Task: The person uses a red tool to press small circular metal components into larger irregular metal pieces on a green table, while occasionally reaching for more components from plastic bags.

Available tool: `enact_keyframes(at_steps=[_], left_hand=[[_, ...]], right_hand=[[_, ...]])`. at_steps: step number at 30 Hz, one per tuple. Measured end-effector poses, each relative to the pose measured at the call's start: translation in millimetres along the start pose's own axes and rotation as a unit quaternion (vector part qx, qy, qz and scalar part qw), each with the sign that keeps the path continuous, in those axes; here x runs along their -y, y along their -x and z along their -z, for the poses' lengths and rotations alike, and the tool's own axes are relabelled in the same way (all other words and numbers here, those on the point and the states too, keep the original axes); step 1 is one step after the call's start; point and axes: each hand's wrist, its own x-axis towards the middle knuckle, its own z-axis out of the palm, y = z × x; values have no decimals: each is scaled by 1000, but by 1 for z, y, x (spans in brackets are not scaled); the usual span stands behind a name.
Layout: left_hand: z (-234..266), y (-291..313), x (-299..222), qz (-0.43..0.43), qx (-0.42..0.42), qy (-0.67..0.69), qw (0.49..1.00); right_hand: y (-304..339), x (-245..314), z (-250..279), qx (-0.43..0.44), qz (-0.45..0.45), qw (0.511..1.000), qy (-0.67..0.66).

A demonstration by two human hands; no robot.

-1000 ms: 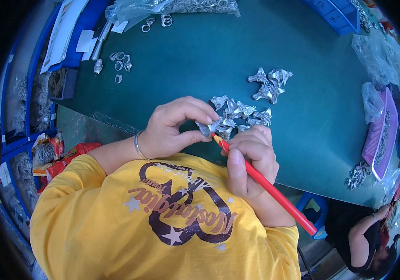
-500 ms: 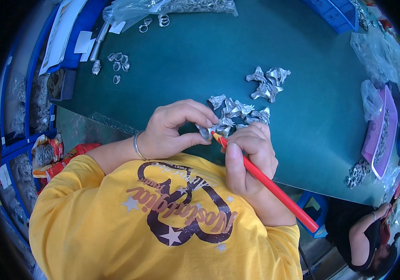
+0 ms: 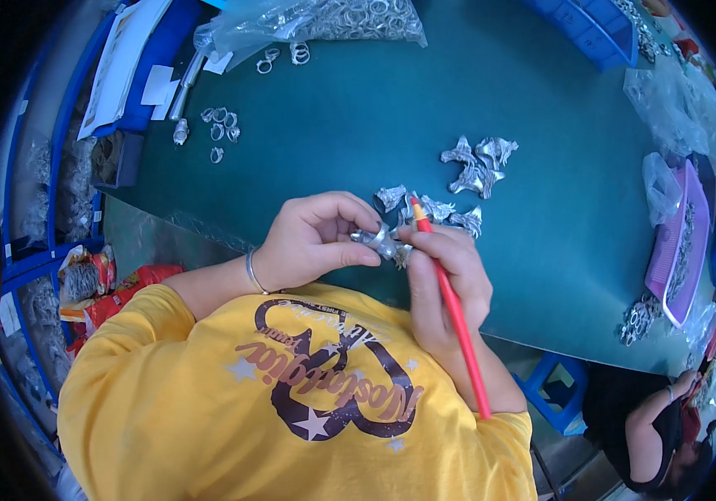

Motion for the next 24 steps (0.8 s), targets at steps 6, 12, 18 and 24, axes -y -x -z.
enact_keyframes(at_steps=[6,12,18,24], left_hand=[[-2,0,-8,49,12,1,999],[-3,0,-10,84,9,-6,996],[-4,-1,-14,105,6,10,994],[34,-30,-40,-292,-39,-262,919]], right_hand=[[1,-7,-8,-17,-49,998,22],[4,0,-11,-82,-152,981,-91],[9,-11,8,-28,8,1000,-3],[7,-2,3,-103,-31,989,-102]])
